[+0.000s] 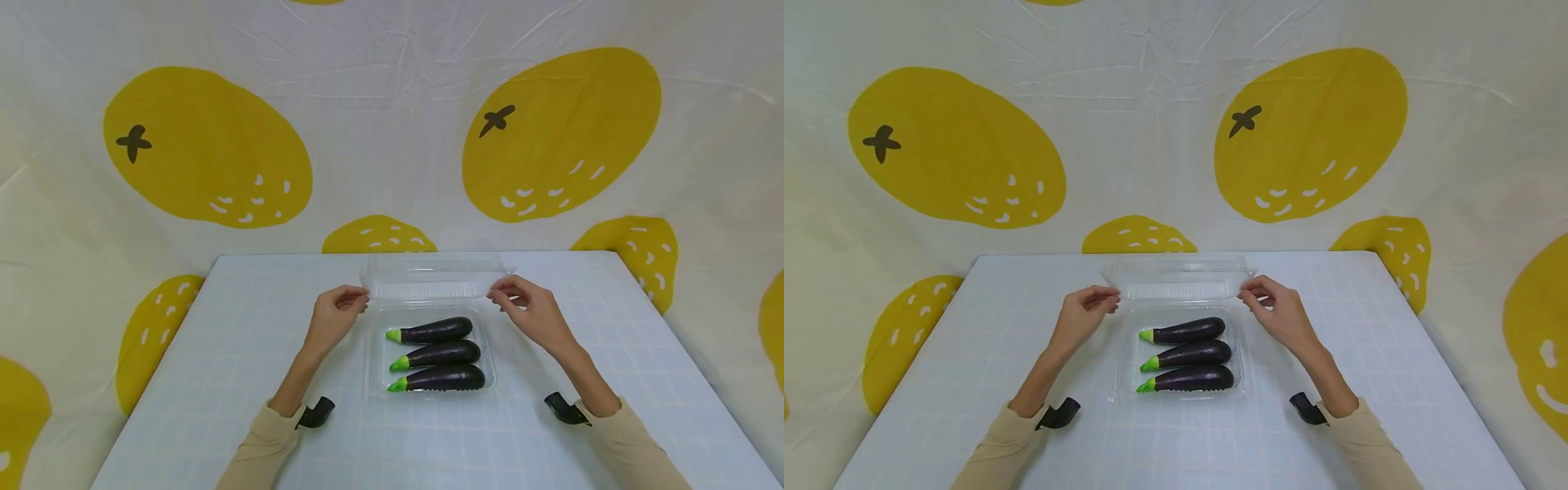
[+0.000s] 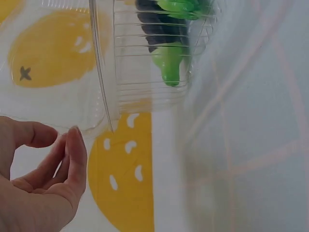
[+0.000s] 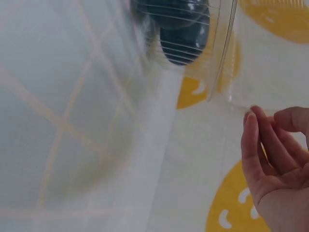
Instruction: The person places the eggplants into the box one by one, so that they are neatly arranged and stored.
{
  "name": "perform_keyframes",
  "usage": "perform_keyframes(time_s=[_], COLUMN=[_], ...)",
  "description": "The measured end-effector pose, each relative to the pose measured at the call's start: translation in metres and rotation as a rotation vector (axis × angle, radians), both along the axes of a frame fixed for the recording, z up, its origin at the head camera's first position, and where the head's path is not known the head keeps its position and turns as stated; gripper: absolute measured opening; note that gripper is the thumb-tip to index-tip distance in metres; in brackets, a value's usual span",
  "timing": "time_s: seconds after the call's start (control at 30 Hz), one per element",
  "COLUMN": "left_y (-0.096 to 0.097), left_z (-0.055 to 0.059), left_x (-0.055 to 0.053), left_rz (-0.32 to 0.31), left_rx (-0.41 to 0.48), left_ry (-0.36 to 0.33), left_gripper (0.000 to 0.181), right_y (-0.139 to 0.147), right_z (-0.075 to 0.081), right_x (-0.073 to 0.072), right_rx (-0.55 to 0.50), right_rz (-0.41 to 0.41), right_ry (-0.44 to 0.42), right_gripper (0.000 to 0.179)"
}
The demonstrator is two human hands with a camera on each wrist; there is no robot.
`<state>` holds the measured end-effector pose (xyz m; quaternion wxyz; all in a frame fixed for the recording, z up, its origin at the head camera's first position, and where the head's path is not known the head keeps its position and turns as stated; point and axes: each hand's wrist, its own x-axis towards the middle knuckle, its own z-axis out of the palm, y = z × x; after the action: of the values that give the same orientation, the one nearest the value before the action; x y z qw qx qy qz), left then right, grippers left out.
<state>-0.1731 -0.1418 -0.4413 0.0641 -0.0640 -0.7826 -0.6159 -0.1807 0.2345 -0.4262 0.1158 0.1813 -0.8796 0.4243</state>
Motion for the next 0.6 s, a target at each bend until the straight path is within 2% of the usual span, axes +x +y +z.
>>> perform_keyframes(time_s=[0.23,0.4,0.6], left_y=[-0.002,-0.003,-0.004], left_z=[0.001,0.002,0.004], left_x=[0.007,0.012,0.017], left_rz=[0.003,0.020,0.004], left_rx=[0.100,0.165,0.225], left_ry=[-0.084,-0.178,-0.272], left_gripper=[0.037,0.047,0.050], right_y=[0.001,0.002,0.007], right_z=[0.003,0.004,0.004], right_x=[0.008,0.012,0.018], right_rx=[-0.070,-0.100,-0.176], right_rz=[0.038,0.057,0.105], right_ry=[-0.114,-0.175,-0.258], right_gripper=[0.015,0.023,0.029])
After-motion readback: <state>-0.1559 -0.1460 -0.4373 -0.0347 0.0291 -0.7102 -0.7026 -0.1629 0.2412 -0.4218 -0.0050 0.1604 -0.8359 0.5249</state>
